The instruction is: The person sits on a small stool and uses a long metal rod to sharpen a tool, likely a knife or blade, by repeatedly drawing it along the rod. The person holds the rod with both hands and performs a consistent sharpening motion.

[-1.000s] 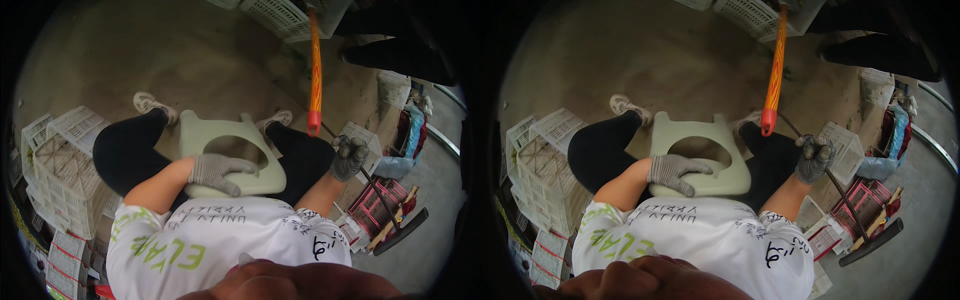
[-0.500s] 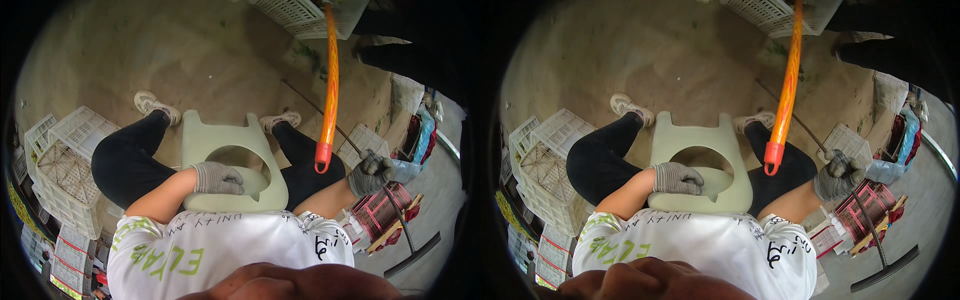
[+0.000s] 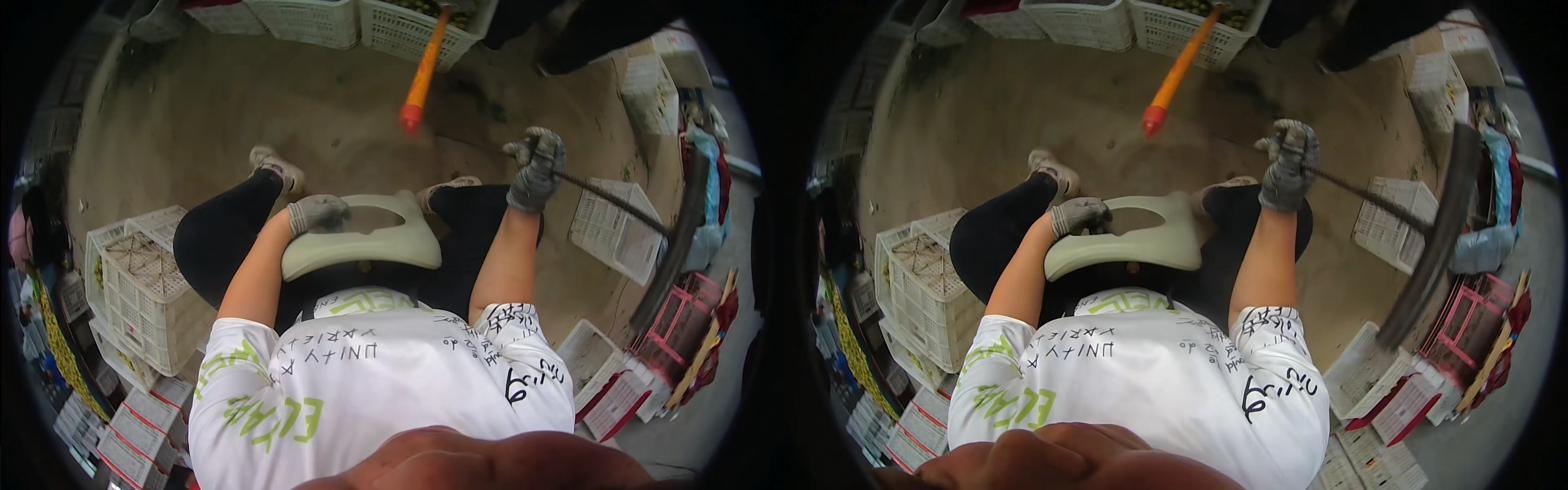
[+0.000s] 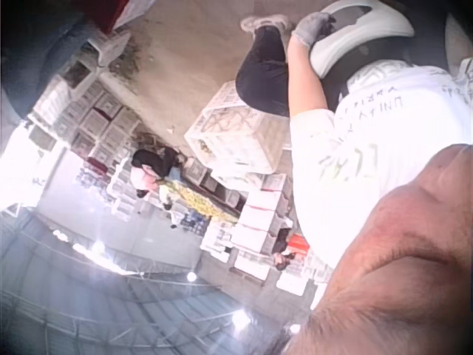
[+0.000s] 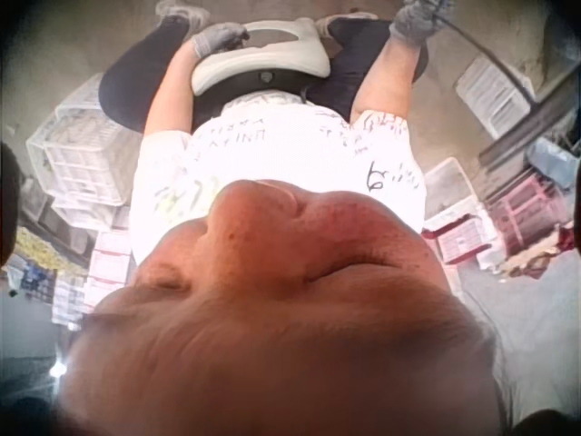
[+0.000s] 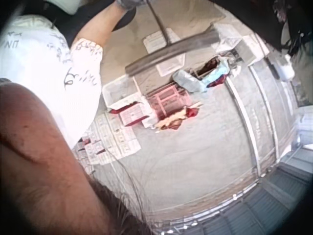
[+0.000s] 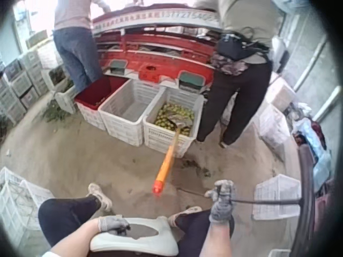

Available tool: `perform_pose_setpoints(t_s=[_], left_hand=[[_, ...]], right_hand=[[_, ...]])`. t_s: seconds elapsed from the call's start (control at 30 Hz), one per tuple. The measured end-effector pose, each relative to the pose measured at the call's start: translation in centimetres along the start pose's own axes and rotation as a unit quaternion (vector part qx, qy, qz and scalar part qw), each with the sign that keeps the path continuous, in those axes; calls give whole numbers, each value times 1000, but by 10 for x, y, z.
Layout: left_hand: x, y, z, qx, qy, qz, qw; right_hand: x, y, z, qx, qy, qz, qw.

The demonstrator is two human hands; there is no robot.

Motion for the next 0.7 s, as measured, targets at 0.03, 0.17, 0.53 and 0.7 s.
perform_pose_setpoints(t_s=[0.03, 0.17, 0.53, 0.7], left_hand=[[-4, -2, 0, -39, 119, 63, 990], [-6, -9, 5, -107, 16, 32, 994], [18, 9, -13, -74, 228, 215, 947], [11, 10, -13, -86, 171, 219, 957]], right_hand=[[0, 1, -7, -13, 7, -7, 1000], [-2, -1, -24, -38, 17, -22, 999], [-2, -12, -19, -52, -3, -34, 998], [-2, -15, -18, -23, -8, -38, 999]])
Point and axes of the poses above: each hand's wrist, its own y-axis towards the middle knuckle, its own z-axis out of the palm, x = y × z, the point moved 1 cm from there along y, towards the middle knuckle, and after that the axes turned 3 degrees about -x, right-handed, at the moved point
